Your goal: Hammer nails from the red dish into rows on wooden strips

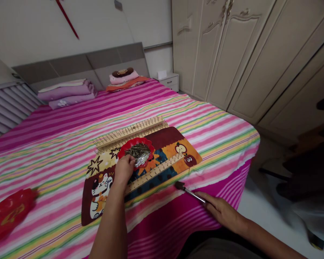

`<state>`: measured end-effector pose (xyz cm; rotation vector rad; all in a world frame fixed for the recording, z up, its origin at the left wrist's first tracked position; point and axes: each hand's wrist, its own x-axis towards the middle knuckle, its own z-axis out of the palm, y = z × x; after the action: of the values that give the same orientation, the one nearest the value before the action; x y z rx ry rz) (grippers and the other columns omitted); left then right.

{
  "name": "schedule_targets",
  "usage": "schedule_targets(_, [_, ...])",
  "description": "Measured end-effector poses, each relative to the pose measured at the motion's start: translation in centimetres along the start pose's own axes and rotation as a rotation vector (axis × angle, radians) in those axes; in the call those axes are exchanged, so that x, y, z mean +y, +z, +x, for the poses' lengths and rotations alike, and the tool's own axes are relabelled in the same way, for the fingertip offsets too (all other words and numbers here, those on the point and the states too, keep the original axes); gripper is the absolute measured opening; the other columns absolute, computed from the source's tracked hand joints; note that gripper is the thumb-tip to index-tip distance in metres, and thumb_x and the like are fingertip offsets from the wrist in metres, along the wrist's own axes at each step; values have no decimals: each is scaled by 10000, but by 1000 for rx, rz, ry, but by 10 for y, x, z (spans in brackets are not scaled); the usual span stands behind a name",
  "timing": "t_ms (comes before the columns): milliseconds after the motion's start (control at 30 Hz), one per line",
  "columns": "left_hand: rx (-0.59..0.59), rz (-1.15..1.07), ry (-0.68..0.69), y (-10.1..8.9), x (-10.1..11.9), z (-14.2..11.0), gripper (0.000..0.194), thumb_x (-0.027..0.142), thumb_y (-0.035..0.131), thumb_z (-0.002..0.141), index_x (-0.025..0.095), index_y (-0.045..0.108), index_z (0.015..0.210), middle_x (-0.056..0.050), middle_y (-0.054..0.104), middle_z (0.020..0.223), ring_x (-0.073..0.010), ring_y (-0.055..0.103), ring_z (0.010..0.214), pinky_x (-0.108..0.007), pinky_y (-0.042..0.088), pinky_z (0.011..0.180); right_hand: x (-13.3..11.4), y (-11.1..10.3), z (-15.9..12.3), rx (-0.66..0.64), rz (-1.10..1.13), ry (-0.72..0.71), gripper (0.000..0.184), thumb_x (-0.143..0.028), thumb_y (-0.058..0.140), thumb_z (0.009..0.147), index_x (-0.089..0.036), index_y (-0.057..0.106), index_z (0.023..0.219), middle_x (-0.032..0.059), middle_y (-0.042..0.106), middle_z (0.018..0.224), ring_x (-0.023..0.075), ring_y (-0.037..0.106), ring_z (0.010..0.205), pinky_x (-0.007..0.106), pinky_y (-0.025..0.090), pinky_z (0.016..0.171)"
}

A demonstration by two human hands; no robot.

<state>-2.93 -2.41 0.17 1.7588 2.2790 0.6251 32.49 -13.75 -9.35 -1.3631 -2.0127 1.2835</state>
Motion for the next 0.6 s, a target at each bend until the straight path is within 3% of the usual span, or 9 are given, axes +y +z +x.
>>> schedule_targets(133, [85,-692,-153,-10,-3,-11,203,321,629,620,178,611,763,18,590,619,-111,512,569,-236,386,572,-3,0,0,17,5,2,455,-323,385,874,-222,515,1298,67,689,1102,224,643,976,337,480,886])
schedule_targets(267, [2,-1144,-288,-22,4,-37,373,305,745,492,141,653,813,-1,637,663,-80,527,563,-196,401,528,-4,0,1,16,-52,-19,471,-297,364,863,-213,503,1306,63,698,1086,220,660,936,343,508,845])
schedule_targets(433, [-78,-1283,-438,-25,12,-74,397,242,794,441,134,695,810,-36,684,742,-98,596,652,-207,487,625,-5,-1,1,17,-108,-48,470,-291,351,866,-195,513,1296,75,709,1061,213,676,887,324,527,803])
schedule_targets(600, [31,-1203,-469,-7,5,-101,348,301,797,485,147,704,784,-23,689,768,-65,555,598,-175,474,573,-1,1,0,41,-97,-54,450,-290,397,866,-225,512,1296,51,724,1021,205,678,876,313,525,805])
